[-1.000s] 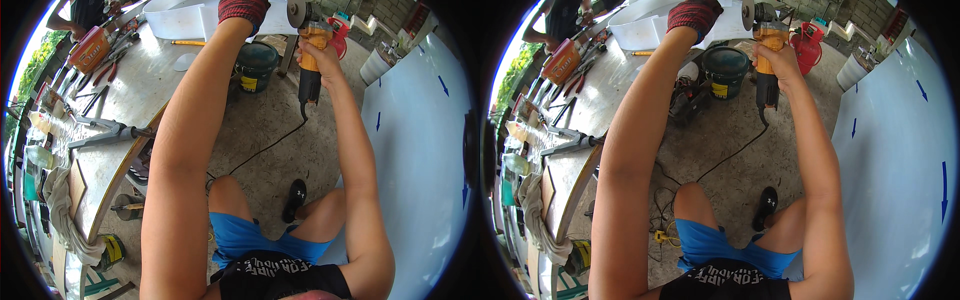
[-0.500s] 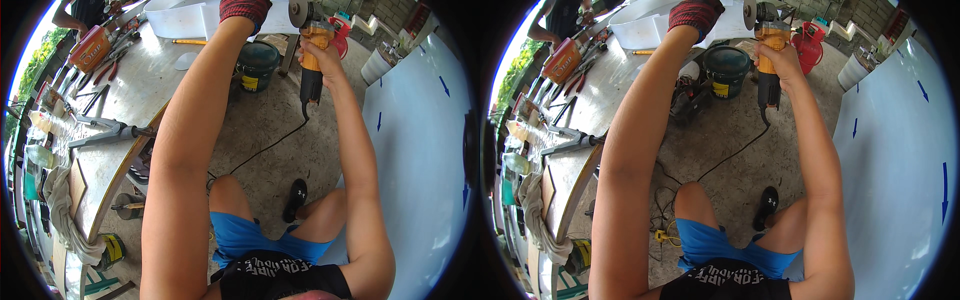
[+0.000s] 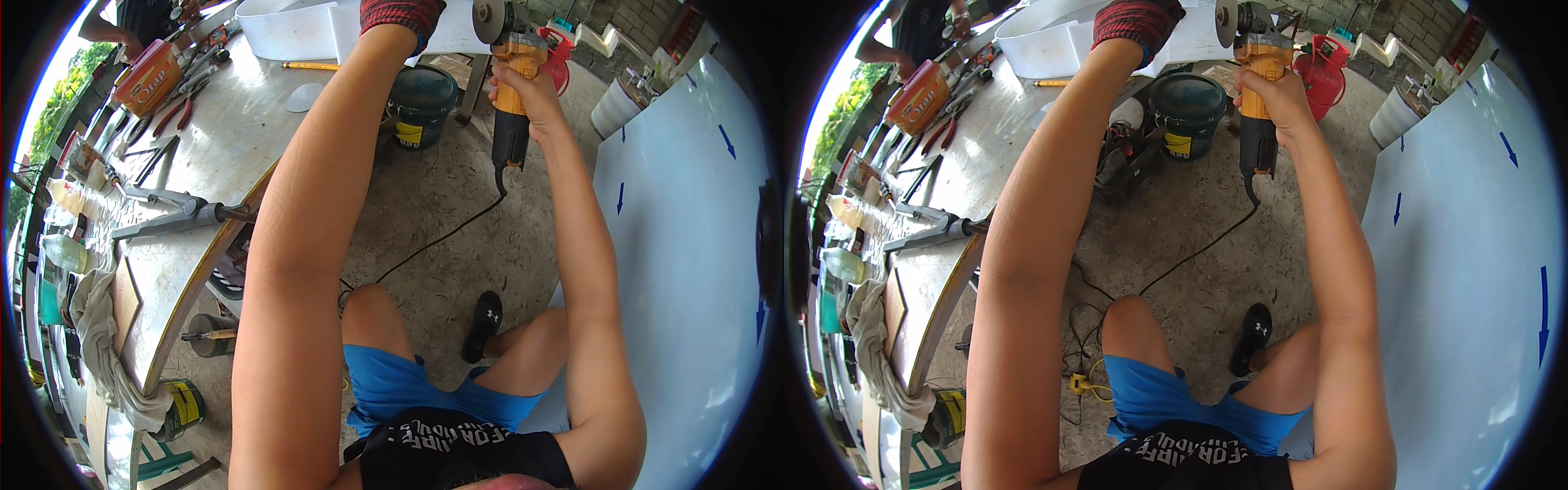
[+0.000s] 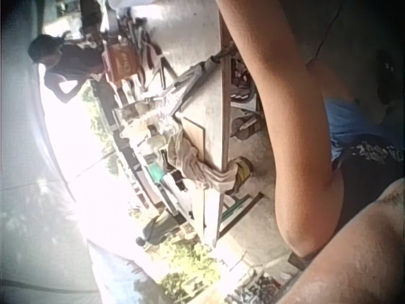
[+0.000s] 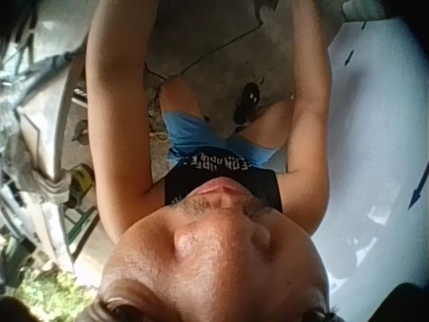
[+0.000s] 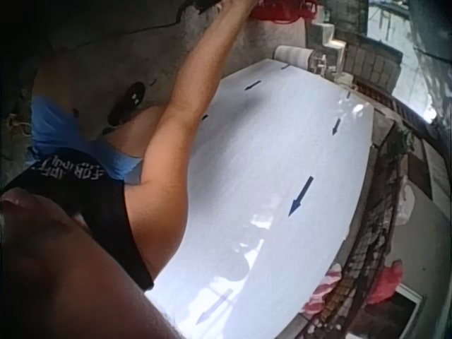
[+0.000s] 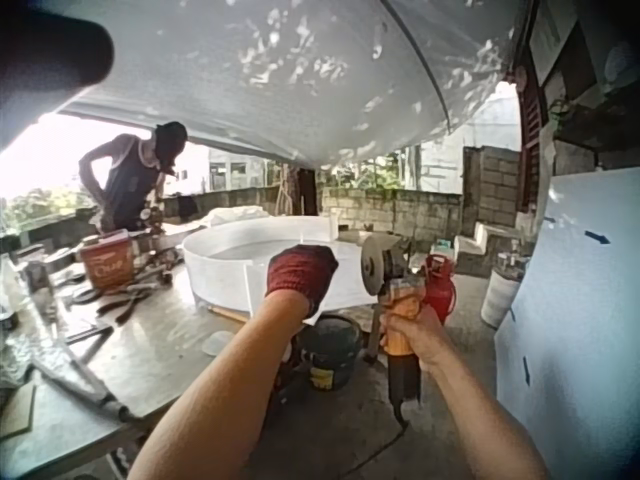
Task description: Measuring, marking, and cutting plastic sheets using a ruler, pencil, angle grinder, and utility knife for sign fabrication.
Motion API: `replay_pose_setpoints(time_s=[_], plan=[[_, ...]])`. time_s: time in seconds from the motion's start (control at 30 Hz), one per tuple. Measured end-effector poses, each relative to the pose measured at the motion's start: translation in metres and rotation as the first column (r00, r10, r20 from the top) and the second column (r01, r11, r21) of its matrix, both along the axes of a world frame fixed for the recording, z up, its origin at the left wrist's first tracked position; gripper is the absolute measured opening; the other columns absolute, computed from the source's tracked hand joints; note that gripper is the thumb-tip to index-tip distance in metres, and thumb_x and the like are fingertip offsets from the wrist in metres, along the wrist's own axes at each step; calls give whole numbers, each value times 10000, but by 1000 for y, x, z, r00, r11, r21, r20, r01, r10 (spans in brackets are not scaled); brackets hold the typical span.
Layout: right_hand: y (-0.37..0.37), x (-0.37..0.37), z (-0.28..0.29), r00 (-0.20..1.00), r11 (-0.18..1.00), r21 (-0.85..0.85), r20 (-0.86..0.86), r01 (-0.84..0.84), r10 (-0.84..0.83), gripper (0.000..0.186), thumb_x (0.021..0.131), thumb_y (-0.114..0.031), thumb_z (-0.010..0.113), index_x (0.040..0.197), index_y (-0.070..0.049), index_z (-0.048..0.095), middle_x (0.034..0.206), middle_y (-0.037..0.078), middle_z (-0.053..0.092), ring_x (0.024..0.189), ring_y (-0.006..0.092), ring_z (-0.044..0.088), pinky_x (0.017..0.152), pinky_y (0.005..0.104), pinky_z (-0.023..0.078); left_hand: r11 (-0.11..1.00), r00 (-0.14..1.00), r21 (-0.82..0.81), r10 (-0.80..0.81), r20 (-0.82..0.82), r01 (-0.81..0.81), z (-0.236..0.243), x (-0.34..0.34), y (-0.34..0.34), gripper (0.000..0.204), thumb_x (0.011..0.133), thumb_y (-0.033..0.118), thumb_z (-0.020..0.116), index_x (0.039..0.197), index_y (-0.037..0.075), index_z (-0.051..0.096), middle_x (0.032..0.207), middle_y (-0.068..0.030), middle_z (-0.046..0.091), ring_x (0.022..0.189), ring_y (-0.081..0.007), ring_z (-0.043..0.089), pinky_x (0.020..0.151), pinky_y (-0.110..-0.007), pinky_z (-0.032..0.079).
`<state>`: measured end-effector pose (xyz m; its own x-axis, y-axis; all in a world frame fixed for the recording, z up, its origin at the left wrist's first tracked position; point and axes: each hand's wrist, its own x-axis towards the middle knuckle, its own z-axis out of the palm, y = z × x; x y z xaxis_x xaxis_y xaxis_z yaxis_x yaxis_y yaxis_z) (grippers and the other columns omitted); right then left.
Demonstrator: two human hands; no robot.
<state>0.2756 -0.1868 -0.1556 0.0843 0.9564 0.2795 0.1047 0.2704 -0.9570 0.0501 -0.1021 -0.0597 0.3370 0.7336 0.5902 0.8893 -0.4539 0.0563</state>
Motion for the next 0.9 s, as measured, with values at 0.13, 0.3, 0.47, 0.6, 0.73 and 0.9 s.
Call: replay_pose_setpoints(time_s=[0.13, 0.3, 0.47, 0.6, 0.73, 0.9], plan=[[0, 0, 0, 1000, 1000, 0, -5, -6, 6, 425, 862, -303, 811, 1132, -8, 667, 916, 100, 716, 737, 176, 720, 654, 317, 595, 1000, 1000, -17, -12, 18, 12, 1, 0, 2, 329, 964, 320, 538, 1004, 114, 792, 1065, -189, 755, 996, -374, 730, 848, -479, 578], [1, 0, 0, 1000, 1000, -5, -6, -7, 7, 429, 864, -306, 809, 1136, -8, 663, 915, 102, 715, 739, 176, 719, 661, 319, 596, 999, 1000, -32, -3, 24, 3, 1, 0, 1, 326, 965, 327, 543, 1011, 123, 793, 1068, -182, 756, 1007, -369, 728, 861, -475, 577], [1, 0, 0, 1000, 1000, -3, -15, -7, 7, 422, 870, -307, 803, 1136, -11, 663, 911, 100, 712, 742, 174, 718, 663, 317, 596, 1000, 1000, -19, -19, 23, 19, 1, 0, 0, 325, 966, 329, 543, 1018, 126, 792, 1076, -180, 755, 1021, -367, 725, 869, -474, 576], [2, 1, 0, 1000, 1000, -2, -18, -15, 15, 422, 870, -316, 805, 1135, -18, 664, 907, 94, 710, 739, 170, 717, 660, 313, 594, 999, 999, -40, -7, 41, 9, 3, 1, -2, 326, 967, 326, 541, 1014, 124, 793, 1068, -181, 756, 1013, -369, 726, 866, -472, 577], [2, 1, 1, 1000, 1000, -7, -1, -8, 8, 430, 868, -326, 808, 1139, -25, 663, 906, 88, 709, 733, 166, 716, 651, 308, 590, 1000, 1000, -25, 3, 24, -3, 3, 1, -2, 331, 967, 324, 537, 1005, 118, 793, 1058, -185, 757, 1004, -369, 729, 863, -472, 577], [-1, -4, 3, 998, 1000, 2, -57, 2, -2, 388, 831, -243, 831, 1088, 8, 683, 872, 93, 716, 682, 196, 713, 617, 325, 575, 1000, 1000, -5, -4, 6, 4, 2, 0, -2, 326, 968, 306, 530, 1001, 112, 791, 1060, -182, 757, 1004, -366, 731, 854, -475, 579]])
